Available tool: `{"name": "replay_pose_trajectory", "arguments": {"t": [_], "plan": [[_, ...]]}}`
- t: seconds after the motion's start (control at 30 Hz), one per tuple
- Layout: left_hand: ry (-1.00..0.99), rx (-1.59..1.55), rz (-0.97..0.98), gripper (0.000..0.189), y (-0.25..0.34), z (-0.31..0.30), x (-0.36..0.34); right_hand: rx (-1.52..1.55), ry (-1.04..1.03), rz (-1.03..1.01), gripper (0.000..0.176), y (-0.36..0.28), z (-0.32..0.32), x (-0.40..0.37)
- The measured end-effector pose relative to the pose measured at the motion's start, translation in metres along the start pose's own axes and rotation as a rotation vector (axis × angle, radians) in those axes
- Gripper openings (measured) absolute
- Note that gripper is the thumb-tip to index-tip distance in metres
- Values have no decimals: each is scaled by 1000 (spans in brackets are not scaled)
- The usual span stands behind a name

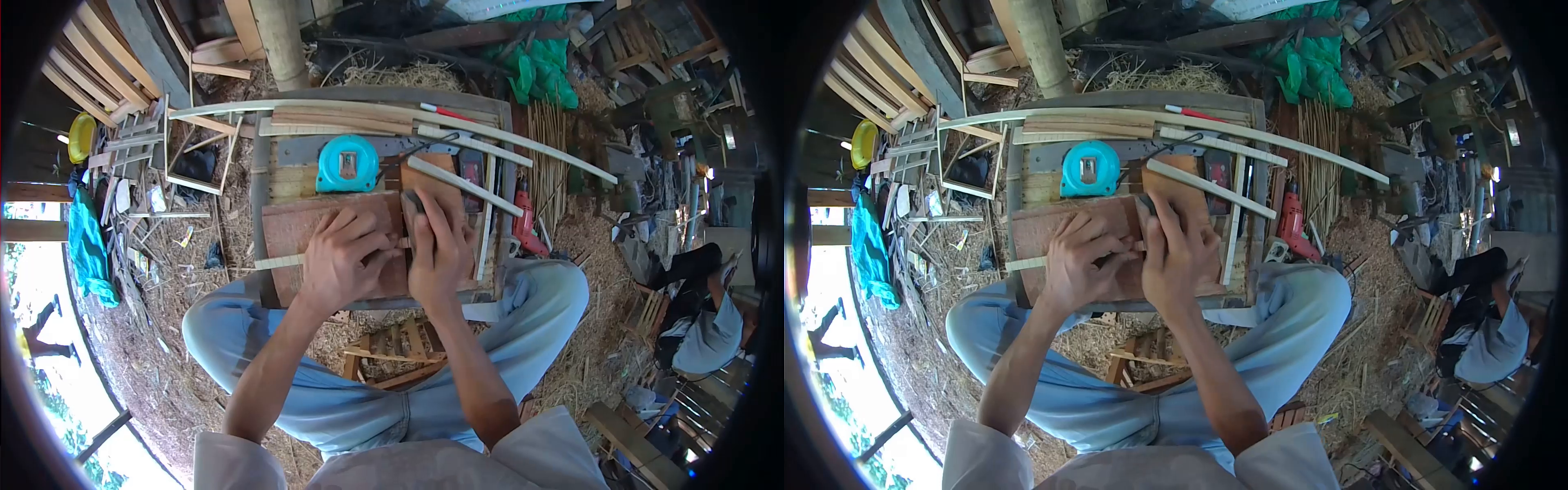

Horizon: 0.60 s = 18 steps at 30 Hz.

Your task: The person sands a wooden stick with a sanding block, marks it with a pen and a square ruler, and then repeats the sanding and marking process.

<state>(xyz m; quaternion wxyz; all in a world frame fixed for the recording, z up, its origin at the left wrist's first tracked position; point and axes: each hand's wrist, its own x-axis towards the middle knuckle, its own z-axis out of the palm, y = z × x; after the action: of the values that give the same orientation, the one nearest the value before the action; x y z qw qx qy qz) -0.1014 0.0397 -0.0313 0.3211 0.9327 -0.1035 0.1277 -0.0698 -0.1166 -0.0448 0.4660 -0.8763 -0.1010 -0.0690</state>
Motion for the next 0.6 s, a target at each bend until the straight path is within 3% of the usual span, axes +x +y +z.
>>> {"name": "replay_pose_trajectory", "arguments": {"t": [0.13, 0.3, 0.43, 0.6], "plan": [[26, 2, 15, 16, -1, -1, 4, -48, 78, 22, 33, 1, -7, -42], [-30, -10, 2, 15, -2, -1, 1, -123, 83, -99, 34, 5, 7, 0], [12, 2, 12, 15, -2, -2, 7, -113, 83, -45, 34, 5, -8, -45], [-26, 32, -2, 16, -2, -1, 0, -51, 103, -47, 35, 6, 13, -1]]}}
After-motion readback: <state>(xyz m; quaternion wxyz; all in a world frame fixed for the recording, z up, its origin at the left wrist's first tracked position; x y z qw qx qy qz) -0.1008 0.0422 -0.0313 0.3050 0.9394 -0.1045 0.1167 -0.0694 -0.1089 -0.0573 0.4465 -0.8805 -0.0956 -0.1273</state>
